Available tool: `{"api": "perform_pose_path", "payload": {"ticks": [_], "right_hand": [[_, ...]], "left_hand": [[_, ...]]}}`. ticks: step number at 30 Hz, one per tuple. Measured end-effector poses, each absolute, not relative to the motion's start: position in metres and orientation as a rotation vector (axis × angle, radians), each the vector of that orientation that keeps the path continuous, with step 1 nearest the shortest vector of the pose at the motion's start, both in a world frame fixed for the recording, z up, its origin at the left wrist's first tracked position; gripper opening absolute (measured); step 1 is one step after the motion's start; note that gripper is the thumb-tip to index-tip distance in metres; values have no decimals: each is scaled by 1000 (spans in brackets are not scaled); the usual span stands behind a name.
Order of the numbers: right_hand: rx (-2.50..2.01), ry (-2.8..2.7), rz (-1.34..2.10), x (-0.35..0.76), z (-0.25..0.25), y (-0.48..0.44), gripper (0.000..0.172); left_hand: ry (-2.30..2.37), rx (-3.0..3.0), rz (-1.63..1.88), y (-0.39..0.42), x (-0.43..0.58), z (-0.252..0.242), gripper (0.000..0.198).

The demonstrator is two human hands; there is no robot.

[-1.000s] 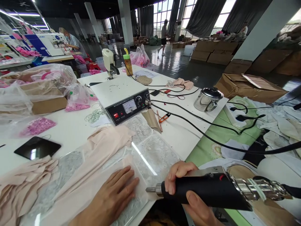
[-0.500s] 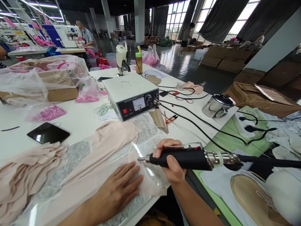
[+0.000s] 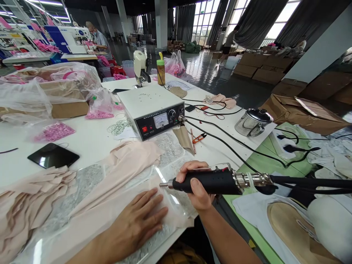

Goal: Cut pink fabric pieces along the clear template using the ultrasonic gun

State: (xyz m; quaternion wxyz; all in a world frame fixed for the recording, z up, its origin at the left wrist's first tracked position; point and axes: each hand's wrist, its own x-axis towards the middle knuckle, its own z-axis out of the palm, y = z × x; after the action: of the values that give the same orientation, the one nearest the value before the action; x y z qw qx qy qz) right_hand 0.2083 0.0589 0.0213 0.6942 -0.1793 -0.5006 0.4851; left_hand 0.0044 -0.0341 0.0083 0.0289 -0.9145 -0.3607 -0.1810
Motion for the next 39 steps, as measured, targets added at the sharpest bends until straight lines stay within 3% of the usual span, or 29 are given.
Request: {"api": "perform_pose_path", "payload": {"ticks": [39], "right_hand": [[-444,-1150,1229,238,38,35,15]], "left_hand": [[-1185,-2885,-520,-40,5,0,38]]}}
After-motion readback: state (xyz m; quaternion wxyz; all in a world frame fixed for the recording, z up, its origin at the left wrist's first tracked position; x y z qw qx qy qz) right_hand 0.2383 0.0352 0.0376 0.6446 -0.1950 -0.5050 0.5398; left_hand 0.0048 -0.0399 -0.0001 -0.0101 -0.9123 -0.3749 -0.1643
